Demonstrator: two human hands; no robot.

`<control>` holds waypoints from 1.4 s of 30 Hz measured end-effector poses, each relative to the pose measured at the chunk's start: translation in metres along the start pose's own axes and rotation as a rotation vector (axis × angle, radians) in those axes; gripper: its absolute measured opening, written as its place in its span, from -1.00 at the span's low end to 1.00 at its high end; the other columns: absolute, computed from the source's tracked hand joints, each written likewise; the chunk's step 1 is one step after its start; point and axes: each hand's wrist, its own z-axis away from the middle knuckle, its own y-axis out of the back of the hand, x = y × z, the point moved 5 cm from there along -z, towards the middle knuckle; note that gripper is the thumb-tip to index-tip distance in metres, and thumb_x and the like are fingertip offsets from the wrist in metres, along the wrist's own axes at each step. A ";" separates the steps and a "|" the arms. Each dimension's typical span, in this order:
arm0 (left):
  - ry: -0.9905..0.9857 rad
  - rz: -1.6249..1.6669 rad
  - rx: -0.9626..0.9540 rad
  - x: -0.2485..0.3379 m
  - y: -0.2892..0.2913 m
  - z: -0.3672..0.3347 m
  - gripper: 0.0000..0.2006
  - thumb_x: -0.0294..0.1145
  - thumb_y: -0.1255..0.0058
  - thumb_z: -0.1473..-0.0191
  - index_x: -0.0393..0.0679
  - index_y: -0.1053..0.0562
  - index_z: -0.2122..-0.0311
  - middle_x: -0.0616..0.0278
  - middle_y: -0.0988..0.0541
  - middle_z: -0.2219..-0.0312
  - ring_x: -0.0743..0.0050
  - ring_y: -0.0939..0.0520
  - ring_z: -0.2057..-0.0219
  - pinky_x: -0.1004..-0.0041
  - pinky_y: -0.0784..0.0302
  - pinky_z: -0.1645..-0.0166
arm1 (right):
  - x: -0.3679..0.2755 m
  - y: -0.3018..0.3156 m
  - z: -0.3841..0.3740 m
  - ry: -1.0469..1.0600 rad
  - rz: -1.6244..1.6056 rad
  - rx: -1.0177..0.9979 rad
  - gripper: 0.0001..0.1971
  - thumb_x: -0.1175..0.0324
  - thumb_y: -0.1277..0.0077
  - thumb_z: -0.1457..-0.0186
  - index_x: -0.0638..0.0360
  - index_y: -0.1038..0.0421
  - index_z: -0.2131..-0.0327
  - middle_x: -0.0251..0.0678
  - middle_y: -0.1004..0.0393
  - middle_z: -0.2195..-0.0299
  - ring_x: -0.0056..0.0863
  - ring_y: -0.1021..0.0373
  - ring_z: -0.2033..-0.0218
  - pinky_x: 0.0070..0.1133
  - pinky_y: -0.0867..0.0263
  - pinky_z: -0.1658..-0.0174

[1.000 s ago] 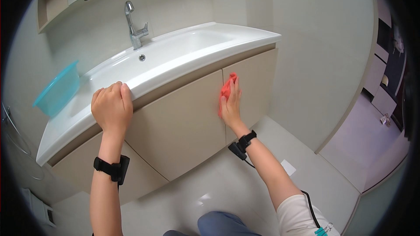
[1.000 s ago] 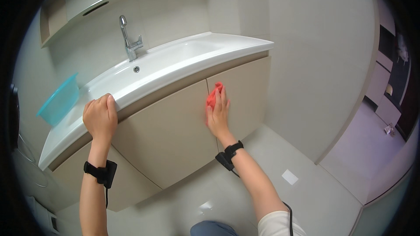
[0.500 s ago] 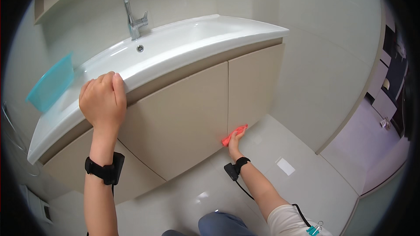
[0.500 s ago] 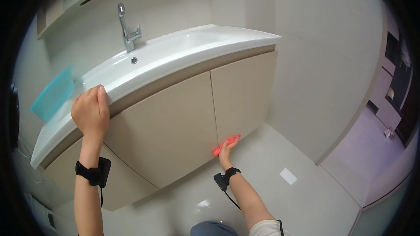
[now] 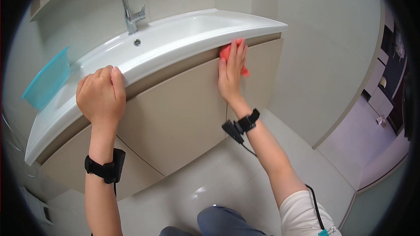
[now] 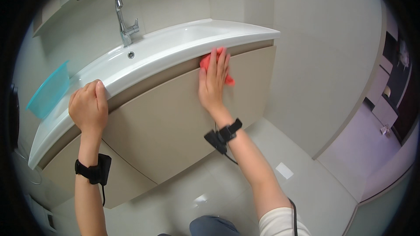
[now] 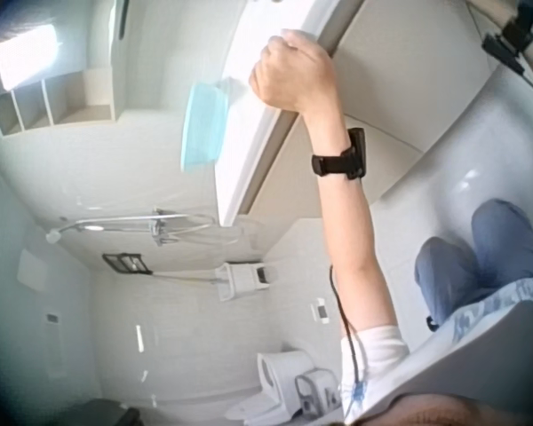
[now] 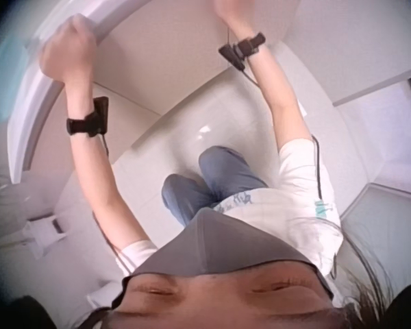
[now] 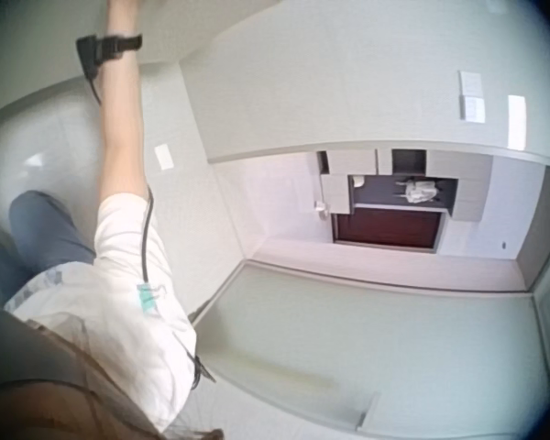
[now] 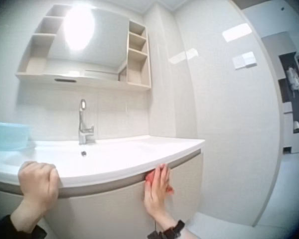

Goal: Cleaning the bathroom shelves and vanity cabinets with a damp cloth.

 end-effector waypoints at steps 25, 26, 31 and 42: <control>-0.045 0.094 0.222 0.004 0.011 0.000 -0.68 -0.26 0.16 0.09 -0.20 -0.37 0.76 0.17 -0.42 0.77 0.15 -0.43 0.65 0.35 -0.36 0.33 | 0.159 -0.044 0.303 -1.070 -0.319 0.548 -0.50 0.25 0.53 -0.21 0.06 0.30 -0.20 -0.27 0.16 -0.18 -0.43 -0.09 -0.03 -0.60 -0.10 -0.01; -0.011 0.221 0.266 0.035 0.008 -0.010 -0.68 -0.26 0.16 0.09 -0.20 -0.37 0.76 0.17 -0.42 0.77 0.15 -0.43 0.65 0.35 -0.36 0.33 | 0.234 0.026 0.302 -0.803 0.157 0.788 -0.59 0.16 0.53 -0.21 0.00 0.07 -0.10 -0.28 -0.24 0.07 -0.48 -0.27 0.36 -0.56 -0.26 0.42; -0.034 0.068 0.187 -0.017 0.009 0.006 -0.70 -0.26 0.12 0.13 -0.20 -0.37 0.76 0.14 -0.42 0.76 0.18 -0.44 0.66 0.35 -0.36 0.33 | 0.130 -0.055 0.320 -1.709 -0.609 0.339 -0.70 0.03 0.44 -0.17 0.02 -0.11 0.45 -0.40 -0.10 0.77 -0.47 -0.05 0.81 -0.53 0.03 0.78; 0.154 0.244 -0.115 -0.006 0.006 -0.010 -0.65 -0.26 0.10 0.12 -0.32 -0.42 0.26 0.03 -0.48 0.33 0.13 -0.49 0.25 0.28 -0.32 0.05 | -0.071 0.014 0.174 -1.886 -1.151 -0.553 -0.64 0.14 0.35 -0.19 0.19 -0.20 0.08 -0.23 -0.41 0.25 -0.30 -0.39 0.25 -0.35 -0.34 0.14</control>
